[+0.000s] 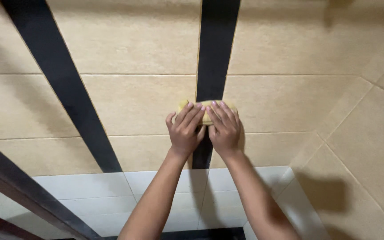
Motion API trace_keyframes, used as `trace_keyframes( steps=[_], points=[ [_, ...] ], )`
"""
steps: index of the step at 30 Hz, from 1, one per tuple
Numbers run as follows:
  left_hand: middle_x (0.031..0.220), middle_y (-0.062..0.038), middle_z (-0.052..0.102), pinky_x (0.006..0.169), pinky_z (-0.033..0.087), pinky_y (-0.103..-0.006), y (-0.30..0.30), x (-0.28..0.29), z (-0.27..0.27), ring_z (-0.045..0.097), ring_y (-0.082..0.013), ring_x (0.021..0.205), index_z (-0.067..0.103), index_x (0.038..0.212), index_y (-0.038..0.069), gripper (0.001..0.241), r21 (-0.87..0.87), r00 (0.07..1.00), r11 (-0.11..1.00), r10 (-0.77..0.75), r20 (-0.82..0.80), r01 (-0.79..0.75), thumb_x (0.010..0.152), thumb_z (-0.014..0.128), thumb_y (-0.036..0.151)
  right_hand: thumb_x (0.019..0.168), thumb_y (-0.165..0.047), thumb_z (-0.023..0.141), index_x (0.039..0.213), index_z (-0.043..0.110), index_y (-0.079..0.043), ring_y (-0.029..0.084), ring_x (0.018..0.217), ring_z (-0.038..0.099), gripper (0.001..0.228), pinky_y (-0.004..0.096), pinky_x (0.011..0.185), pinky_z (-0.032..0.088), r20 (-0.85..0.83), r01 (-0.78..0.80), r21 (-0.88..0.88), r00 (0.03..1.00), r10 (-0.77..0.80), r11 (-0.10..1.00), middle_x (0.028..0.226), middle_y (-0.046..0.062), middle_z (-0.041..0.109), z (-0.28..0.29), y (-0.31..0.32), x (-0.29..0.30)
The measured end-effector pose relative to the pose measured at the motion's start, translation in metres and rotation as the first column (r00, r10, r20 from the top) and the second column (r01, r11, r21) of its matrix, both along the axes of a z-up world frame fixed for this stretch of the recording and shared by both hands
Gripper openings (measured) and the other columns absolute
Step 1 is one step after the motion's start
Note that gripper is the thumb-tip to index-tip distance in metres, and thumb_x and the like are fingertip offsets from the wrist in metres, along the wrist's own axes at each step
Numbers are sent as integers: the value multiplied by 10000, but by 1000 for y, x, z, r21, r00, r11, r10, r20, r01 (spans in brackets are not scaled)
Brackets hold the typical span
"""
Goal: The person wets a yellow sponge at a sink and then scrubs the tiled walls of a bathroom. They clean the vertical black grout lines and the beige tiles, moving from the upper wall down to the lower white tiles and the black floor trim.
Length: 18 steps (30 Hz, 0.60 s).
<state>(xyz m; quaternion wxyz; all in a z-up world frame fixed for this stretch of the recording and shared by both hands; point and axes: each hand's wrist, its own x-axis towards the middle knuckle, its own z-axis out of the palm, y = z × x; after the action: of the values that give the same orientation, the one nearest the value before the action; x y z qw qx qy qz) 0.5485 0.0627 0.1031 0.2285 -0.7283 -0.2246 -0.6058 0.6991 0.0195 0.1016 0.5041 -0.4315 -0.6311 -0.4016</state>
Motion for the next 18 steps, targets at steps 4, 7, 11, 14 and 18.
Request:
trace_keyframes(
  steps=[4,7,11,14,18],
  points=[
    [1337,34,695,1086,287,-461,2,-3,-33,571,-157,1344,723,1283,191,457,2,1000,1000,-5,-12,6,832,792,199,834,54,645,1279,729,-132,287,1354,589,490,467,1133,448,-16,-20,-34,1000,19,999,1378,52,674,-36,2,1],
    [1349,38,701,1094,292,-463,0,-5,-55,582,-155,1339,720,1275,188,452,-36,998,999,17,-58,-20,827,783,199,853,36,670,1297,717,-139,280,1352,586,480,468,1127,445,8,12,-81,1000,-11,997,1379,44,674,-61,2,2],
    [1355,25,683,1084,297,-478,-8,-12,-80,566,-173,1347,698,1300,181,500,-117,991,993,5,-137,-21,808,781,201,784,38,665,1296,705,-140,284,1356,570,544,482,1131,432,-68,-38,-171,997,26,985,1379,52,667,-87,-11,-5],
    [1375,3,660,1080,296,-498,-19,-19,-85,541,-197,1358,663,1335,171,575,-186,974,982,-5,-228,-38,775,789,211,754,32,665,1307,699,-140,280,1351,563,580,482,1124,422,-73,-43,-282,997,23,958,1385,48,665,-92,-26,-4],
    [1402,-43,622,1079,294,-523,-33,-22,-61,515,-234,1354,612,1383,133,673,-225,963,974,-61,-264,1,748,807,240,781,20,671,1356,668,-146,277,1381,544,599,481,1143,412,-35,-50,-274,999,42,960,1424,52,638,-73,-38,3]
  ],
)
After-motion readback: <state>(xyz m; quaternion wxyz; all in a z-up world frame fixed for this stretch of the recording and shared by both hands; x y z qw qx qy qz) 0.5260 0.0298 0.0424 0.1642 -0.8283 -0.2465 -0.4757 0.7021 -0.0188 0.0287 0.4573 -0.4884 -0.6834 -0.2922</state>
